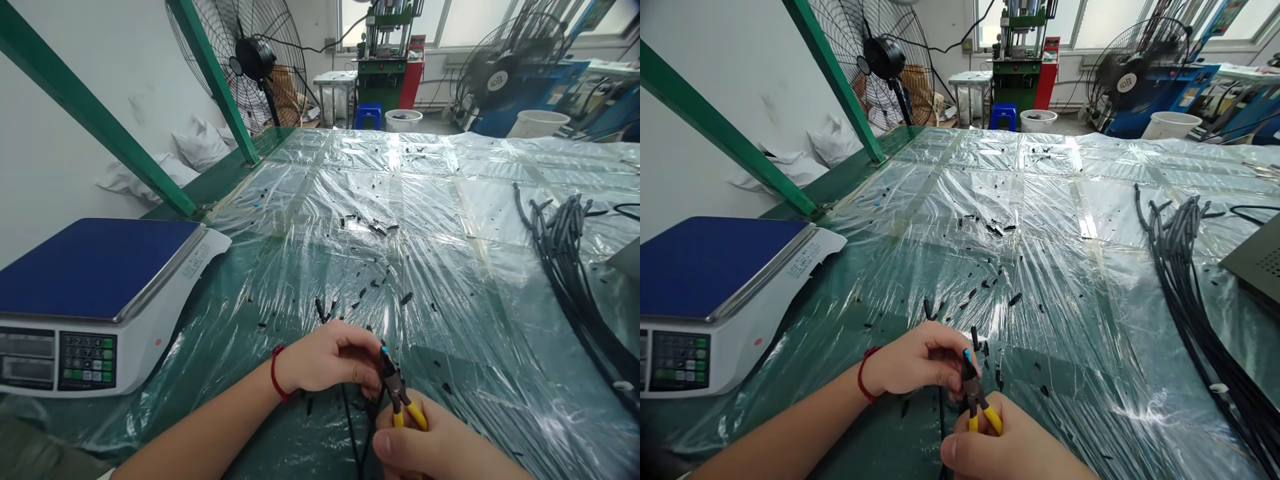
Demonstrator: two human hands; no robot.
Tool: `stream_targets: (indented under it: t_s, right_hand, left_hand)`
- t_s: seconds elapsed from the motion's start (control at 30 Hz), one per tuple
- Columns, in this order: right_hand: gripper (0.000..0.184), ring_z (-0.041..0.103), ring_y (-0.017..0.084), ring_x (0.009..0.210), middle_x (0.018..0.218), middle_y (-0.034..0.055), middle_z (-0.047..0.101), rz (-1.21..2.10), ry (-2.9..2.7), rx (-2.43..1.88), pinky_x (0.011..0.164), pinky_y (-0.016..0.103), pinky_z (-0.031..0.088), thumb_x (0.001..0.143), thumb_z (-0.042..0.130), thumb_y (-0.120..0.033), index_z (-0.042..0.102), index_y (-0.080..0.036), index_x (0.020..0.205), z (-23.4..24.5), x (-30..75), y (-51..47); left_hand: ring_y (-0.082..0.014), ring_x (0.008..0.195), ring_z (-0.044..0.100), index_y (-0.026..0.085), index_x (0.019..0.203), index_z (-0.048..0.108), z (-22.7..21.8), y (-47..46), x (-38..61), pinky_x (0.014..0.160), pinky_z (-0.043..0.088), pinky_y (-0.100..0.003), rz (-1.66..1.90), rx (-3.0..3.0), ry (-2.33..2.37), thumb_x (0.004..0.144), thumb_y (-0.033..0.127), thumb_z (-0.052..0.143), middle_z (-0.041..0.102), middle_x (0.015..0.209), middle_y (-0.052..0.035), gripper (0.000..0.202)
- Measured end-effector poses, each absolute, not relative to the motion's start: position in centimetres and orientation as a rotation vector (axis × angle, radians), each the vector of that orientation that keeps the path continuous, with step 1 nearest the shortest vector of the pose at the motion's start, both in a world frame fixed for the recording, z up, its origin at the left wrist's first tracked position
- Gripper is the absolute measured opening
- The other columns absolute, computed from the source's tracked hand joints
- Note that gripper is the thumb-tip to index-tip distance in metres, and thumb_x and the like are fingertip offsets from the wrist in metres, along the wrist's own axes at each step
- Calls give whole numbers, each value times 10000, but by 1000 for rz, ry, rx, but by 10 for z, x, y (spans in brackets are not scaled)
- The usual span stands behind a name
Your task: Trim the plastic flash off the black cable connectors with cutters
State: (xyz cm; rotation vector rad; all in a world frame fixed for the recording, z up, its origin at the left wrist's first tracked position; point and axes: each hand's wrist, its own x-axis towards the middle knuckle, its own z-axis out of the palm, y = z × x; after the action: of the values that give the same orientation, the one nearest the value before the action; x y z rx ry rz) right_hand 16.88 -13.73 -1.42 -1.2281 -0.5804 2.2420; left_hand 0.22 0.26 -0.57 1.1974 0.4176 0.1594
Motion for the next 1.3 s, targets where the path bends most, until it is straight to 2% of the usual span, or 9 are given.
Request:
stream_targets:
  t_s: [0.1, 0.3, 0.4, 0.5, 0.67, 0.83, 0.97, 1.1, 1.3]
  right_hand:
    - [414, 383, 69, 513, 587, -67, 544, 2184, -684, -1272, 548, 251, 242, 735, 776, -482, 476, -207, 812, -16, 168, -138]
    - [413, 368, 55, 464, 522, -70, 493, 2208, -510, -1095, 493, 230, 205, 735, 765, -469, 448, -208, 695, -20, 164, -137]
    - [417, 399, 60, 455, 509, -51, 489, 2219, -448, -998, 462, 218, 203, 738, 773, -476, 480, -192, 651, -21, 163, -138]
    - [386, 423, 74, 443, 484, -34, 458, 2206, -360, -767, 431, 207, 223, 807, 692, -442, 516, -174, 591, -21, 163, -141]
    - [284, 584, 127, 618, 629, 38, 573, 2218, -233, -499, 555, 203, 387, 882, 550, -311, 668, -99, 734, -21, 168, -146]
    - [382, 565, 124, 616, 640, 60, 592, 2252, -237, -466, 568, 201, 392, 893, 516, -344, 717, -37, 787, -20, 171, -142]
    - [453, 508, 104, 533, 535, 11, 511, 2241, -228, -591, 518, 192, 348, 968, 496, -401, 659, -100, 671, -19, 167, -142]
    - [553, 353, 71, 416, 428, -55, 351, 2214, -387, -706, 439, 200, 236, 973, 543, -520, 508, -170, 546, -23, 167, -143]
    - [524, 347, 60, 458, 493, -78, 361, 2174, -556, -867, 456, 190, 245, 912, 660, -566, 446, -194, 611, -28, 173, -146]
  left_hand:
    - [-151, 579, 680, 154, 831, 743, -8, 0, 3, 610, 583, -262, 168, 1180, 420, 797, 399, 834, 699, 690, -36, 263]
    - [-146, 594, 679, 122, 979, 751, -9, 1, 1, 602, 562, -235, 149, 1213, 340, 875, 444, 755, 715, 718, -67, 338]
    - [-136, 556, 663, 117, 954, 737, -10, 1, 1, 582, 558, -229, 164, 1218, 348, 889, 441, 741, 707, 681, -56, 331]
    - [-123, 515, 646, 123, 910, 723, -12, 1, 2, 557, 555, -222, 174, 1212, 379, 882, 419, 755, 702, 663, -41, 299]
    - [-137, 517, 660, 137, 889, 704, -13, 1, 0, 560, 577, -240, 133, 1198, 378, 848, 409, 790, 704, 637, -34, 288]
    - [-111, 498, 627, 144, 882, 715, -11, -2, 0, 542, 535, -201, 123, 1218, 383, 846, 405, 793, 673, 601, -14, 274]
    - [-109, 497, 620, 144, 900, 721, -8, -1, 0, 548, 535, -202, 129, 1284, 395, 869, 393, 770, 658, 594, -8, 256]
    - [-115, 493, 619, 149, 889, 718, -8, 0, -1, 548, 538, -212, 139, 1324, 407, 874, 395, 761, 645, 585, 0, 250]
    - [-121, 517, 628, 141, 896, 719, -9, -2, 1, 560, 543, -223, 128, 1315, 402, 863, 370, 772, 646, 612, -12, 238]
